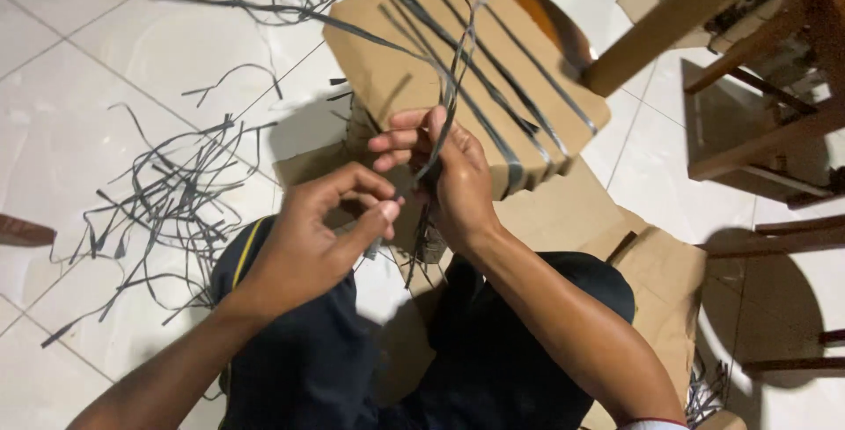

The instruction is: Wrapping chair legs with cardboard and securing them with plastic ties for transport

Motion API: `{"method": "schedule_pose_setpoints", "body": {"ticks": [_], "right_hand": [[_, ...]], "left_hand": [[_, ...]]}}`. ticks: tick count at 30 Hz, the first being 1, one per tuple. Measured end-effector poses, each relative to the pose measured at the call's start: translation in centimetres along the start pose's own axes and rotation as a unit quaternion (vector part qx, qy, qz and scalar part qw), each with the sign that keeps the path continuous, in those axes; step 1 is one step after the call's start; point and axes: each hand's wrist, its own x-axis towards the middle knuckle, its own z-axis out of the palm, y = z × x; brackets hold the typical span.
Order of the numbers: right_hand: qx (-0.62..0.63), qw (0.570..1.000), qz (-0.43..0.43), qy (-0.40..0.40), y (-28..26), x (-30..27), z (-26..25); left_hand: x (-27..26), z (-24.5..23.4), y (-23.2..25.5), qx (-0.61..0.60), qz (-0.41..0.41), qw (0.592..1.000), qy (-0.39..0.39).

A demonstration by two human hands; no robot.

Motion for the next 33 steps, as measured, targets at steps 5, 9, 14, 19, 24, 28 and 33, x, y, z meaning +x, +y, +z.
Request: {"method": "schedule_pose_setpoints", "body": {"ticks": [5,9,14,19,24,28,33], "right_hand": [[0.031,0.997,-0.053,0.056,-3.2,-1.4,-1.6],[0.047,0.993,-0.062,0.083,-4.9,-2.1,-1.1],[0.026,0.991,-0.06,0.119,-6.3,-2.1,-2.5],[0.024,0.983,-0.056,0.173,-7.3,-0.6,-5.2],[-0.067,0.968,-0.061,0.232,-7.9,2.0,-9.4],[-0.093,0.964,-0.078,0.236,-8.1,4.8,-12.9],[-0.15,0.938,-0.092,0.299,-3.1,8.6,-18.7]], "left_hand": [[-0.5,2.3,0.7,0.034,-0.026,0.998,-0.055],[-0.5,2.7,0.8,0.041,-0.067,0.994,-0.08],[0.6,2.6,-2.2,0.07,-0.077,0.988,-0.118],[2.6,2.0,-6.4,0.103,-0.101,0.973,-0.183],[6.5,0.5,-8.1,0.074,-0.1,0.983,-0.137],[10.7,0.5,-8.9,0.044,-0.1,0.99,-0.093],[17.3,4.3,-10.3,0.033,-0.087,0.99,-0.104]]}}
